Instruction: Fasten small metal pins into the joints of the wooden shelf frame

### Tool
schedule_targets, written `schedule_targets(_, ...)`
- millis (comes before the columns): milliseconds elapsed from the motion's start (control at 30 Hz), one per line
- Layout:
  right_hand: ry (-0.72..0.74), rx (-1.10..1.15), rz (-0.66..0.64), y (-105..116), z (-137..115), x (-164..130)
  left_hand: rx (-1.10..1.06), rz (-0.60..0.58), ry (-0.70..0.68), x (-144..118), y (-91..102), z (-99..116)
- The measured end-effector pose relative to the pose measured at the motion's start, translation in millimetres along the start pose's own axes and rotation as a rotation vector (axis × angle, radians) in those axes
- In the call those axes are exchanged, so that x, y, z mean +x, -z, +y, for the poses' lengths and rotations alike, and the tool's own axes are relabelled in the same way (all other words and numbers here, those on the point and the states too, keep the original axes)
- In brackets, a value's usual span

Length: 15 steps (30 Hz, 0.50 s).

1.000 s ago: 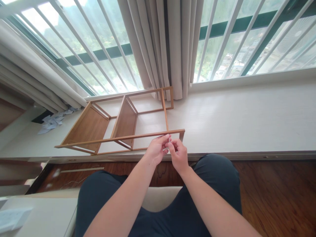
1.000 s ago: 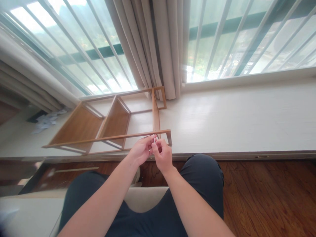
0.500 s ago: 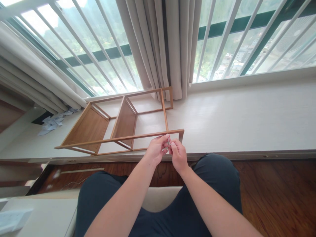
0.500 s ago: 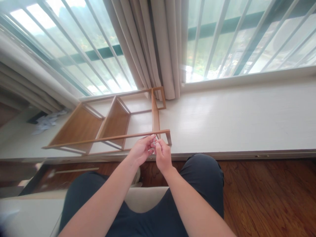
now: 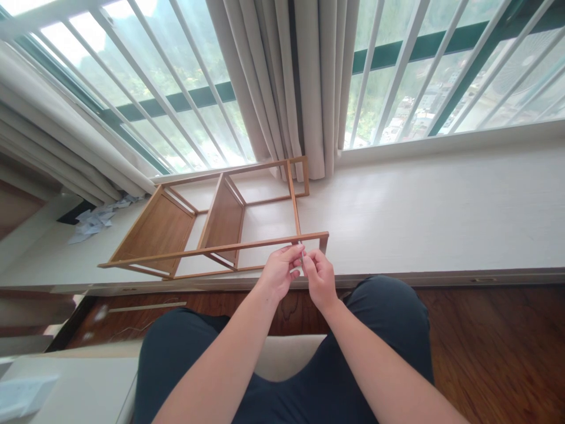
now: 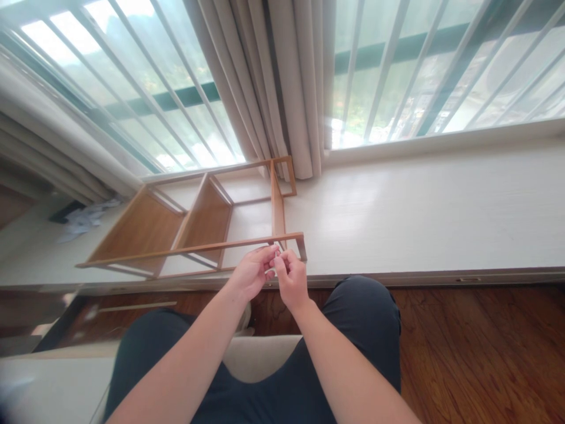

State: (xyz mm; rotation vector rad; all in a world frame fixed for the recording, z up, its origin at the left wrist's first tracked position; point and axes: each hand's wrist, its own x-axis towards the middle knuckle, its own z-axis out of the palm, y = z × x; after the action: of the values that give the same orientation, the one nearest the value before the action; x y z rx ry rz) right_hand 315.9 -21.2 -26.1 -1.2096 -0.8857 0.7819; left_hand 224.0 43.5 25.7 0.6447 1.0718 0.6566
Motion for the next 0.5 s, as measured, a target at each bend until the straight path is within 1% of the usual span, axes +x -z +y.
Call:
schedule_targets(267, 0.043, -0.077, 0.006, 1.4, 0.2, 1.0, -0.019, -0.021, 0.004, -1.4, -1.7, 3.0)
schedule_targets(500, 0.041, -0.107, -0.001, 1.4, 5.1, 0.6, -0.054, -0.020, 0.038, -1.5, -1.6, 3.8)
